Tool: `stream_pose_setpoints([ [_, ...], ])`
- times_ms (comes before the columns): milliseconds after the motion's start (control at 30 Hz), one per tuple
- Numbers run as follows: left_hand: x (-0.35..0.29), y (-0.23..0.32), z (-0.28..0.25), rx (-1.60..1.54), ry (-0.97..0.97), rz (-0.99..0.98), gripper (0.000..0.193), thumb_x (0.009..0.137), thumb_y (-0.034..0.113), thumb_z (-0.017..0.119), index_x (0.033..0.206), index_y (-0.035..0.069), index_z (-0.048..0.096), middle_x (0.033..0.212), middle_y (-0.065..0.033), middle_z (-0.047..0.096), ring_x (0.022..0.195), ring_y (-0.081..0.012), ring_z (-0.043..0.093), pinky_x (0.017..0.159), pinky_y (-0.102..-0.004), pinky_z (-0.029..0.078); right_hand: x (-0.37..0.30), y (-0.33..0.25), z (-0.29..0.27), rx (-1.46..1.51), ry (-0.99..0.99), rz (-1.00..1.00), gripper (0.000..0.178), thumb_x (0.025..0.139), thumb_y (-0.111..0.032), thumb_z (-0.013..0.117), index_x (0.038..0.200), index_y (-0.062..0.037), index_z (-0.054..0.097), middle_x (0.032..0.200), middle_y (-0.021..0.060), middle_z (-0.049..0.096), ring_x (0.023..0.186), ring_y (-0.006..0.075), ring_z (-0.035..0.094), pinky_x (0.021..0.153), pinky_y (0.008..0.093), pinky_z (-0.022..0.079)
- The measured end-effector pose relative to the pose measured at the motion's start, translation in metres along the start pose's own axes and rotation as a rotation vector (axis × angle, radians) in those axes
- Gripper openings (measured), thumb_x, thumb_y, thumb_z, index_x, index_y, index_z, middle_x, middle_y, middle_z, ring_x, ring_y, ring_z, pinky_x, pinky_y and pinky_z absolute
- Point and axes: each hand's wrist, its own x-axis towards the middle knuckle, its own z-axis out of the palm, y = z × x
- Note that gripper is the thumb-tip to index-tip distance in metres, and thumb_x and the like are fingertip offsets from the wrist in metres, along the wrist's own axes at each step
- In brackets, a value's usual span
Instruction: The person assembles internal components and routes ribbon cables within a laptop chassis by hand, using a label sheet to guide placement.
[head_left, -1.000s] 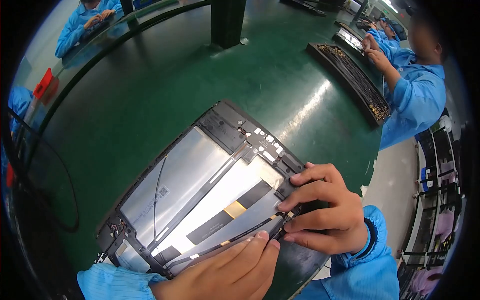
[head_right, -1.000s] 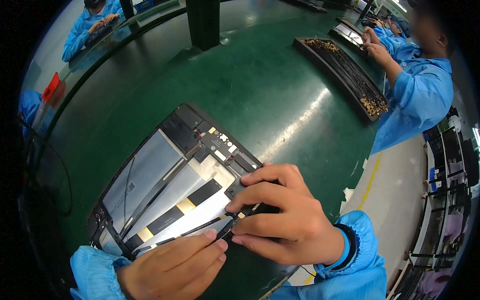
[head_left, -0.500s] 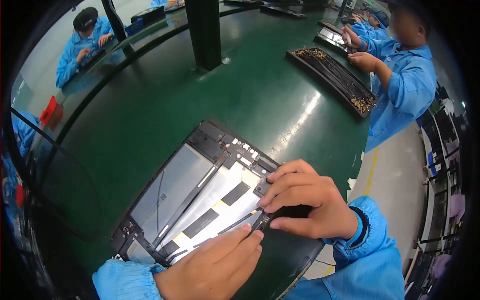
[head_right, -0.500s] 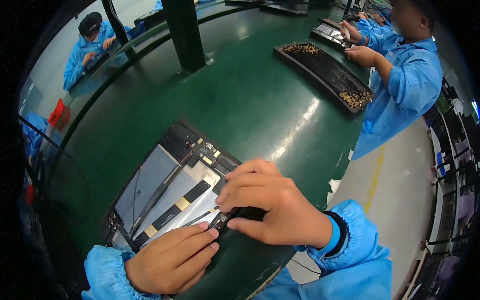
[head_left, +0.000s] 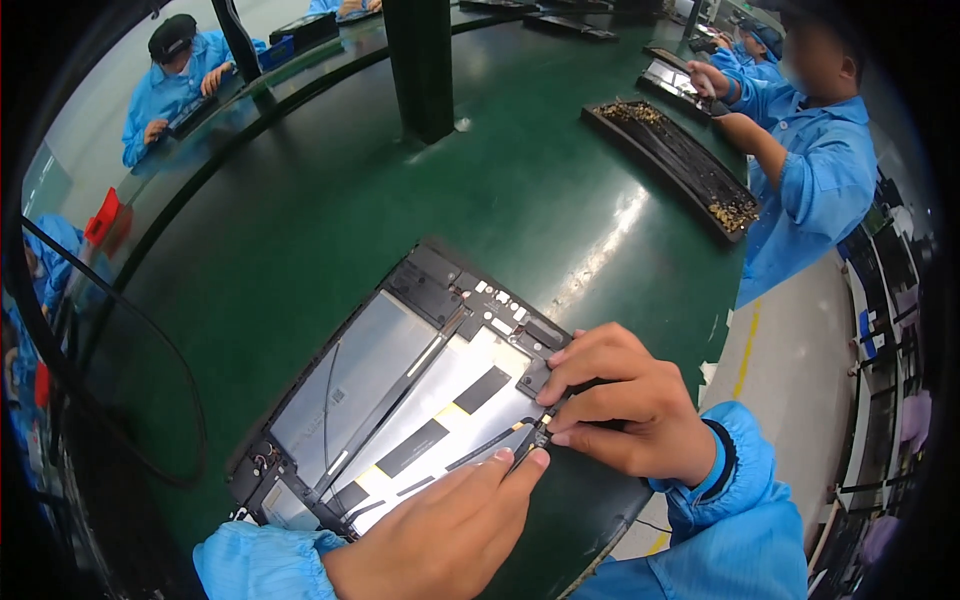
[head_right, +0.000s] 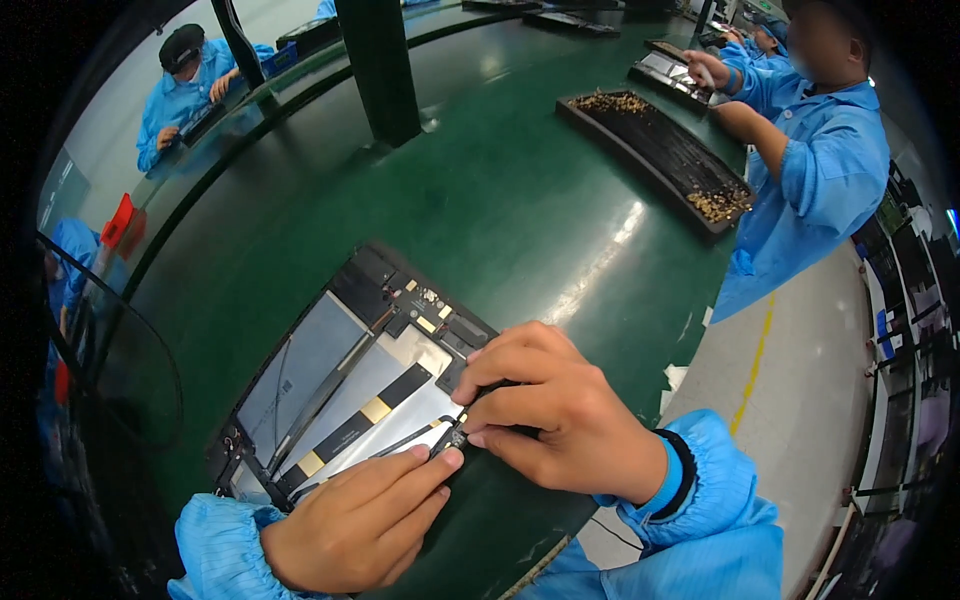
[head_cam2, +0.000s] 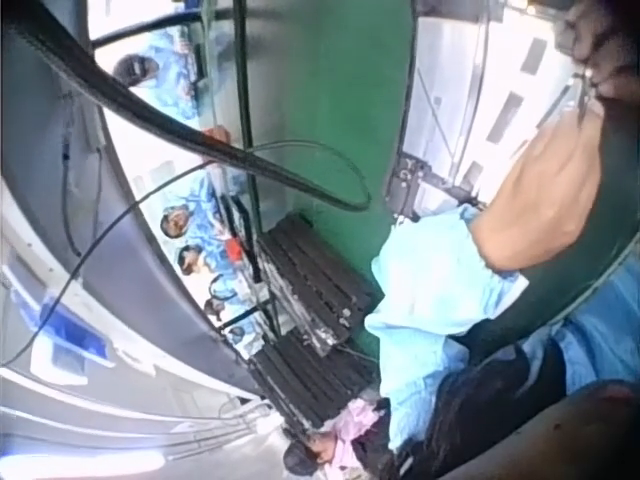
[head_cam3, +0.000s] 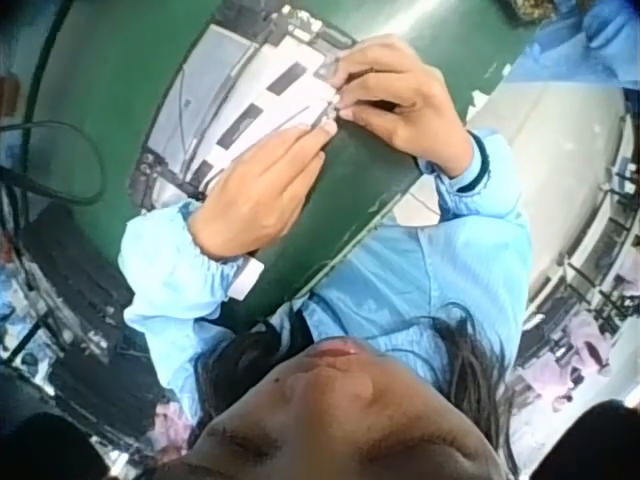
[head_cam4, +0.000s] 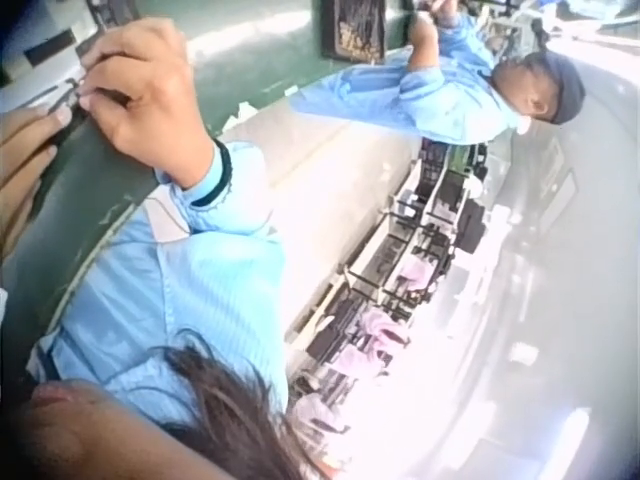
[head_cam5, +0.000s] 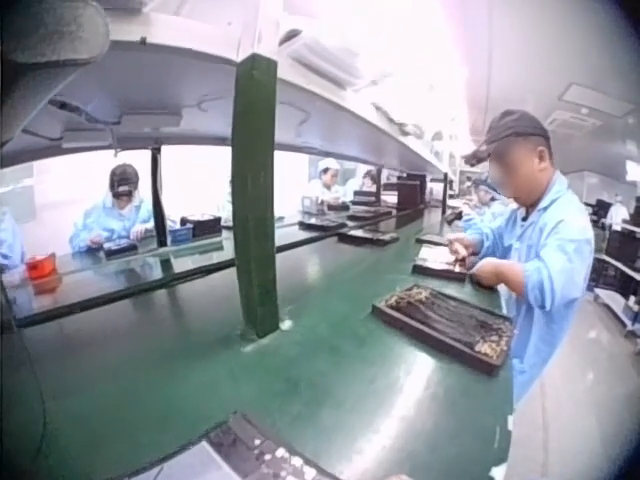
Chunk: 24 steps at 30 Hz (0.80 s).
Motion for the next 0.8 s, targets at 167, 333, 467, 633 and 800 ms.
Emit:
stream_pose_setpoints([
  [167, 0.004, -0.005, 0.001, 0.003, -0.198, -0.001, 0.036, 0.065, 0.004, 0.059, 0.099, -0.009, 0.055, 0.110, -0.0187, 0.052, 0.098, -0.0317, 0.051, 0.084, -0.0348, 0.043, -0.002, 0.005, -0.003, 0.124, -0.004, 0.008, 0.014, 0.058, -0.002, 0.071, 0.070, -0.0048, 0.064, 0.085, 0.0059, 0.062, 0.088, 0.0262, 0.054, 0.082, 0.0368, 0.042],
  [333, 0.004, 0.000, -0.001, 0.046, -0.201, 0.011, 0.036, 0.064, 0.003, 0.059, 0.098, -0.008, 0.054, 0.112, -0.0198, 0.049, 0.099, -0.0314, 0.050, 0.085, -0.0346, 0.042, -0.004, 0.001, 0.002, -0.026, 0.036, -0.013, 0.010, 0.060, -0.002, 0.068, 0.069, -0.0041, 0.063, 0.084, 0.0044, 0.061, 0.084, 0.0219, 0.053, 0.077, 0.0312, 0.041],
  [467, 0.004, 0.005, -0.005, 0.059, -0.215, -0.015, 0.037, 0.066, 0.004, 0.059, 0.100, -0.008, 0.052, 0.113, -0.0207, 0.046, 0.100, -0.0332, 0.048, 0.087, -0.0360, 0.041, -0.008, 0.003, 0.004, -0.017, 0.065, -0.029, 0.011, 0.062, -0.002, 0.070, 0.071, -0.0024, 0.064, 0.083, 0.0069, 0.062, 0.086, 0.0243, 0.055, 0.079, 0.0334, 0.044],
  [633, 0.000, 0.000, -0.036, -0.041, -0.226, -0.104, 0.043, 0.075, 0.009, 0.059, 0.114, -0.003, 0.045, 0.118, -0.0212, 0.044, 0.109, -0.0346, 0.045, 0.092, -0.0386, 0.038, -0.025, 0.004, 0.005, 0.323, 0.326, 0.168, 0.010, 0.067, -0.001, 0.065, 0.076, -0.0004, 0.061, 0.086, 0.0105, 0.061, 0.084, 0.0217, 0.057, 0.077, 0.0306, 0.043],
  [800, -0.022, -0.028, -0.070, 0.184, -0.054, -0.348, 0.038, 0.074, 0.016, 0.062, 0.107, 0.000, 0.053, 0.115, -0.0186, 0.049, 0.106, -0.0319, 0.047, 0.091, -0.0366, 0.038, -0.052, -0.013, 0.015, -0.028, 0.383, 0.150, 0.011, 0.066, 0.000, 0.063, 0.077, -0.0018, 0.062, 0.083, 0.0101, 0.060, 0.077, 0.0245, 0.056, 0.071, 0.0321, 0.044],
])
